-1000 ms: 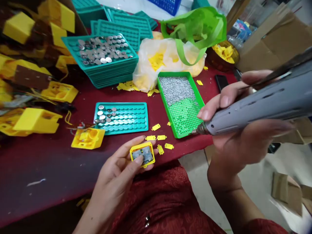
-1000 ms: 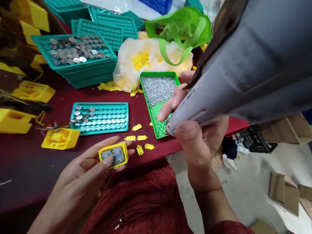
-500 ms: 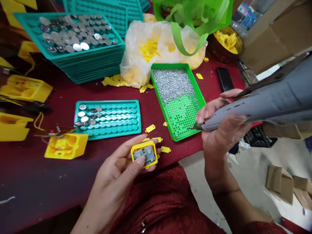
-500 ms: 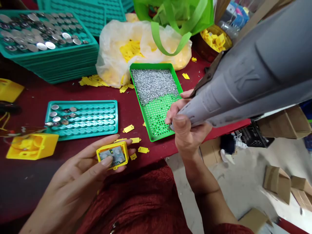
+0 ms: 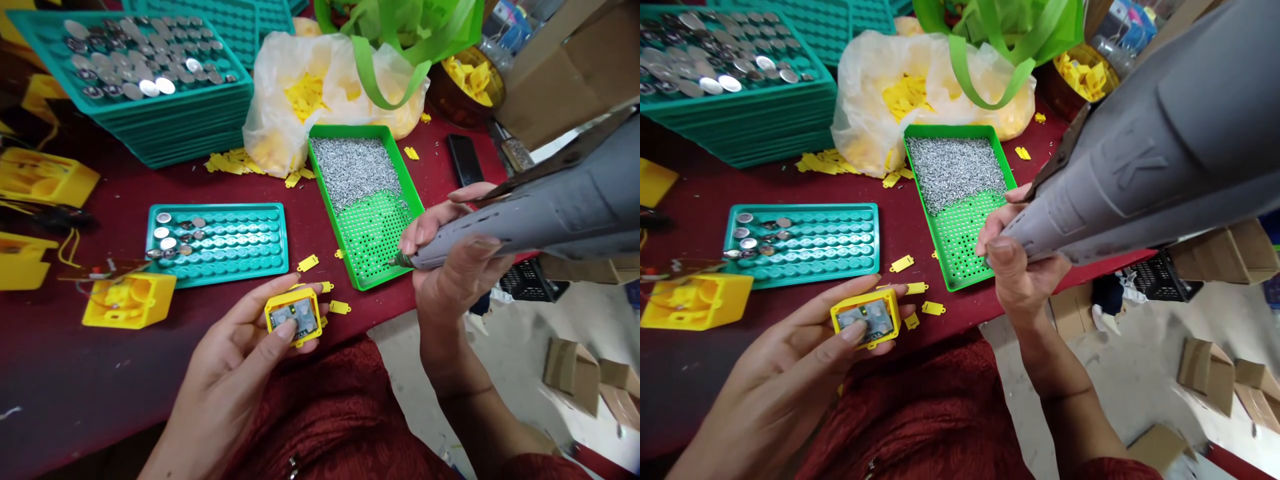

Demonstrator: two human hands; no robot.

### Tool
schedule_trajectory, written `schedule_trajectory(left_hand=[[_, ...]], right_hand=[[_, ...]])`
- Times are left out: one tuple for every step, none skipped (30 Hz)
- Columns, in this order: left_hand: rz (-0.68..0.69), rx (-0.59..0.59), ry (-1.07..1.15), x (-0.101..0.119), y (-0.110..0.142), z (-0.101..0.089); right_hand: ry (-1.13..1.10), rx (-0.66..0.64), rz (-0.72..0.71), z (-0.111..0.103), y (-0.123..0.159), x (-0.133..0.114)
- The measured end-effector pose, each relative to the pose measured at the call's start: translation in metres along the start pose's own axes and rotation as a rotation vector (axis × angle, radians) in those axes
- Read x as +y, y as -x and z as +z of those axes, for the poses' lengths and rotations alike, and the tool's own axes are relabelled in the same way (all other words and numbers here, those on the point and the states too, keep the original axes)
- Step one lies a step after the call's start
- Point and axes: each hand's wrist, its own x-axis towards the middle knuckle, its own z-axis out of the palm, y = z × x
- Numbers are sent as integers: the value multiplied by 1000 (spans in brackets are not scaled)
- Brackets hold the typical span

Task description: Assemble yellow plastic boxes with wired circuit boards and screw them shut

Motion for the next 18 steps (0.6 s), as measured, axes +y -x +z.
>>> schedule_trajectory(left_hand=[[-5,0,-2,0,0,0],[-12,2,-5,0,0,0],[-19,4,-9,0,0,0],[-23,7,-11,0,0,0],[-25,9,-12,0,1,0],[-23,9,-13,0,1,0],[-20,6,-12,0,1,1],[-17,2,-9,0,0,1],[-16,-4,-3,1,0,1],[-18,-13,5,1,0,1],[-21,-24,12,1,0,1],[-23,-33,17,1,-1,1],[-25,-40,19,1,-1,1],[-26,-46,18,0,-1,1],[-26,-50,18,0,-2,2],[-25,-55,21,-1,-2,2],[-24,-61,26,-3,-3,3],[-22,-75,34,-4,-3,3]], right_hand=[[17,1,-17,0,0,1],[30,-2,-31,0,0,2],[45,-8,-35,0,0,3],[65,-18,-30,0,1,4],[90,-27,-25,-1,1,4],[114,-35,-28,-1,2,5],[128,-37,-37,-1,2,5],[131,-33,-46,-1,3,6],[126,-27,-56,-1,3,6],[113,-21,-63,-1,4,6],[100,-13,-62,-1,4,7],[87,-6,-59,-1,3,6],[75,-2,-51,0,3,5],[56,1,-51,0,2,4],[24,0,-54,1,1,1],[-16,-2,-55,1,0,-3],[-57,1,-56,1,-1,-8],[-96,2,-63,0,-2,-15]])
